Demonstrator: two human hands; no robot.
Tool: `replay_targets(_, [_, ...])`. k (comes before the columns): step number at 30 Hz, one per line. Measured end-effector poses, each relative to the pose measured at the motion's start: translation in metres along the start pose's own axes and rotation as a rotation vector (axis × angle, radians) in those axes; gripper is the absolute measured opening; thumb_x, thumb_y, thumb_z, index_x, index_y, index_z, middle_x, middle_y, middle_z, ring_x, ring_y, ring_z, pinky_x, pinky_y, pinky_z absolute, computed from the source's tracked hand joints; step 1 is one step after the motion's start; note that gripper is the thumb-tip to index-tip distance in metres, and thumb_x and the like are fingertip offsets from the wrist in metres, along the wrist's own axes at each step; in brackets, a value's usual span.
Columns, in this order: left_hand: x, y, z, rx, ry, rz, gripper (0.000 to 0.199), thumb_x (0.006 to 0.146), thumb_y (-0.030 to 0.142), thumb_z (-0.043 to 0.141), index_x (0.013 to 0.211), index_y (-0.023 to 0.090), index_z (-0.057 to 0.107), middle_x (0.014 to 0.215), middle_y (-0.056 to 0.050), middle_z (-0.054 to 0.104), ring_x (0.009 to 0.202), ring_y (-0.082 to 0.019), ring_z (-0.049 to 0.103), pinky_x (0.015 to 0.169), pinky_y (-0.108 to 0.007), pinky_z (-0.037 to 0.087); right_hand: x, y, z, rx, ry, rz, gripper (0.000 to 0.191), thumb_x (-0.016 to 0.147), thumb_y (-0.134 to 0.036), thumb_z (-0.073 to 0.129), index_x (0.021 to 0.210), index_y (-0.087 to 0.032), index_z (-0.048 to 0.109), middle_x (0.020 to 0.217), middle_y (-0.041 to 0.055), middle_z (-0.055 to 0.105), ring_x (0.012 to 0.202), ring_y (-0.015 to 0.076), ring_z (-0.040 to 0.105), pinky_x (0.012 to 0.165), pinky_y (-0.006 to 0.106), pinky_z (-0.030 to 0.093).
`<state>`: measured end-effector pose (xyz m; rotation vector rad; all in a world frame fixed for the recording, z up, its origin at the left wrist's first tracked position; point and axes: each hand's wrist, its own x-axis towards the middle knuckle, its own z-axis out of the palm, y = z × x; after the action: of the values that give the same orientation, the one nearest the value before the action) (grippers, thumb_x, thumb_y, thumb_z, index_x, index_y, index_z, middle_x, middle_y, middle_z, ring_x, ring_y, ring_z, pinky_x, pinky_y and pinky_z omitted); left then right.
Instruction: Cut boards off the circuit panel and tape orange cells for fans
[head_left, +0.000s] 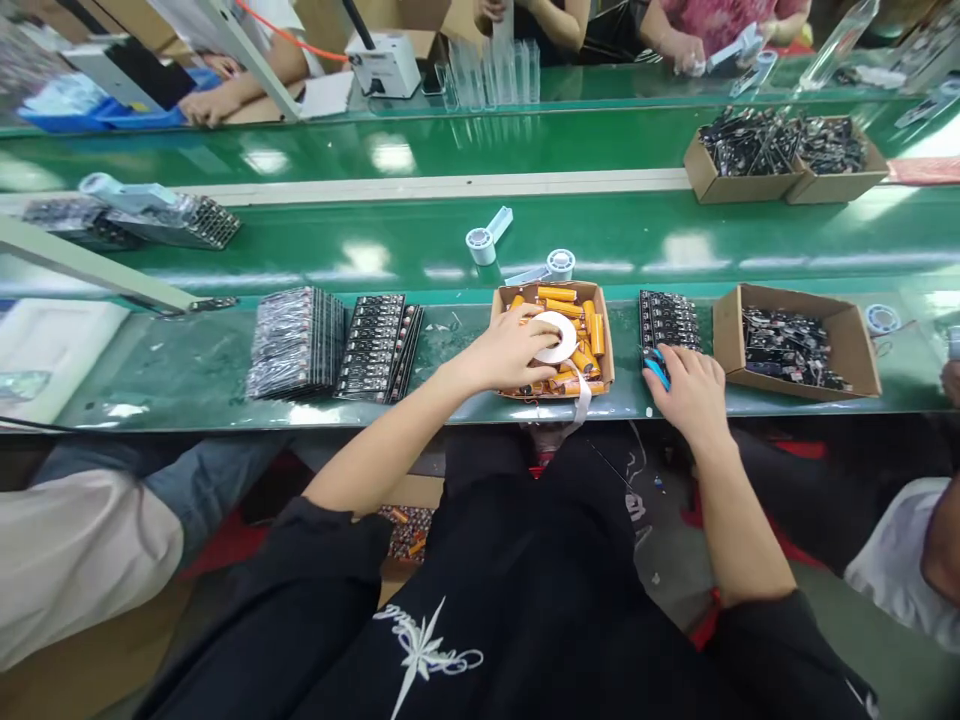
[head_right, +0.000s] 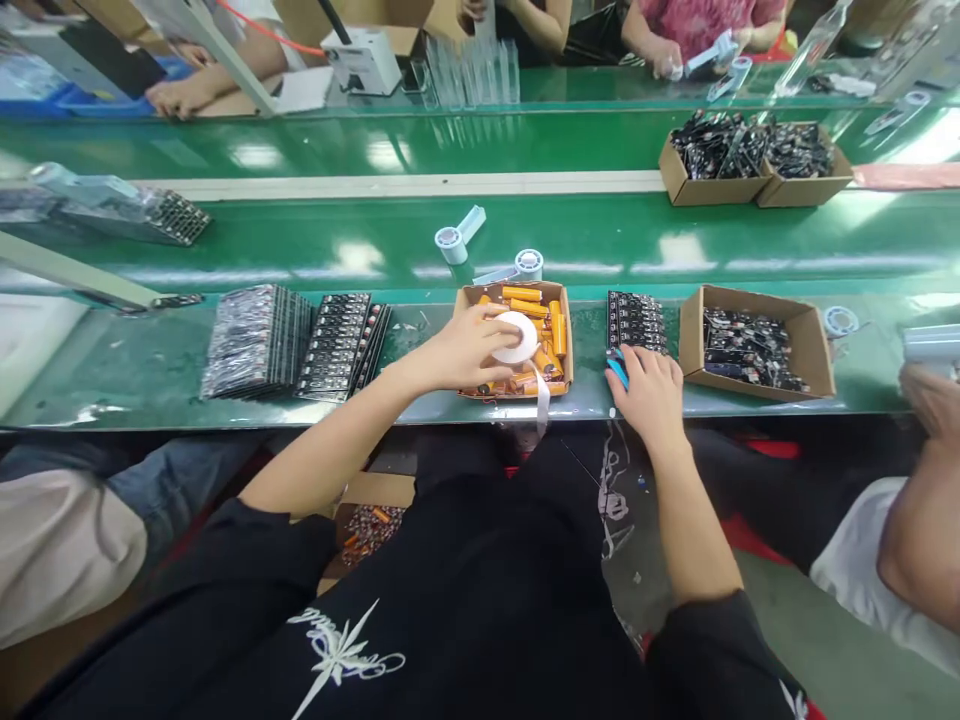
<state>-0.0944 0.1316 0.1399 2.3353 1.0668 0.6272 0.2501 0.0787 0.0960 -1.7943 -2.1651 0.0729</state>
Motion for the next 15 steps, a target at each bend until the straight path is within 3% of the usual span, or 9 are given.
replay_targets(3, [-0.009, -0.013, -0.002, 0.041, -0.018, 0.03, 0.02, 0.085, 0.024, 0.073, 0.103, 0.02, 0.079, 0.12, -0.014, 0.079, 0.138, -0.038, 0.057, 0.13, -0.067, 0.031, 0.015, -0.023, 0.009, 0.025, 0.16, 0.055, 0.052, 0.111, -0.051, 0.049, 0.145, -0.018, 0.068, 0.161, 0.0221, 0.056, 0.146, 0.0446, 0.05, 0.125, 0.069, 0.032])
replay_targets(6, [-0.019, 0.004, -0.001, 0.038, 0.116, 0.06, 0.022, 0.097, 0.022, 0.06, 0.113, 0.017, 0.075, 0.124, -0.018, 0.076, 0.14, -0.038, 0.058, 0.131, -0.071, 0.03, 0.005, -0.063, 0.001, 0.335, 0.277, -0.002, 0.058, 0.11, -0.059, 0.048, 0.149, -0.02, 0.063, 0.153, 0.0227, 0.06, 0.127, 0.0387, 0.062, 0.112, 0.06, 0.049])
replay_targets(8, [-0.034, 0.019, -0.003, 0.049, 0.21, 0.044, 0.026, 0.102, 0.028, 0.058, 0.121, 0.016, 0.071, 0.132, -0.018, 0.074, 0.153, -0.041, 0.047, 0.134, -0.073, 0.024, -0.005, -0.095, -0.008, 0.557, 0.13, -0.115, 0.056, 0.108, -0.062, 0.056, 0.144, -0.02, 0.066, 0.132, 0.0186, 0.071, 0.098, 0.0306, 0.069, 0.094, 0.048, 0.058])
replay_targets(10, [-0.052, 0.028, -0.01, 0.083, 0.252, 0.022, 0.031, 0.102, 0.035, 0.062, 0.126, 0.017, 0.07, 0.134, -0.016, 0.073, 0.161, -0.044, 0.037, 0.137, -0.075, 0.017, -0.013, -0.124, -0.016, 0.689, -0.114, -0.225, 0.04, 0.109, -0.057, 0.061, 0.116, -0.021, 0.078, 0.095, 0.0091, 0.076, 0.073, 0.0231, 0.065, 0.074, 0.037, 0.056])
replay_targets(12, [-0.072, 0.025, -0.02, 0.123, 0.294, -0.008, 0.035, 0.099, 0.039, 0.068, 0.127, 0.018, 0.071, 0.133, -0.013, 0.074, 0.161, -0.044, 0.039, 0.138, -0.077, 0.012, -0.02, -0.143, -0.022, 0.782, -0.341, -0.377, 0.043, 0.113, -0.05, 0.059, 0.085, -0.022, 0.077, 0.069, 0.0025, 0.068, 0.061, 0.0186, 0.06, 0.064, 0.031, 0.049])
replay_targets(13, [-0.082, 0.02, -0.025, 0.137, 0.33, -0.029, 0.034, 0.099, 0.038, 0.069, 0.127, 0.02, 0.071, 0.132, -0.012, 0.074, 0.158, -0.043, 0.043, 0.138, -0.077, 0.011, -0.022, -0.148, -0.023, 0.821, -0.449, -0.485, 0.047, 0.114, -0.047, 0.058, 0.079, -0.022, 0.076, 0.065, 0.0015, 0.066, 0.06, 0.0174, 0.061, 0.062, 0.03, 0.048])
replay_targets(15, [-0.103, 0.007, -0.032, 0.161, 0.425, -0.07, 0.028, 0.1, 0.033, 0.068, 0.126, 0.025, 0.073, 0.129, -0.008, 0.076, 0.15, -0.038, 0.054, 0.14, -0.076, 0.012, -0.021, -0.148, -0.026, 0.842, -0.616, -0.701, 0.042, 0.113, -0.048, 0.062, 0.086, -0.022, 0.08, 0.074, 0.0023, 0.074, 0.067, 0.0176, 0.069, 0.065, 0.029, 0.052])
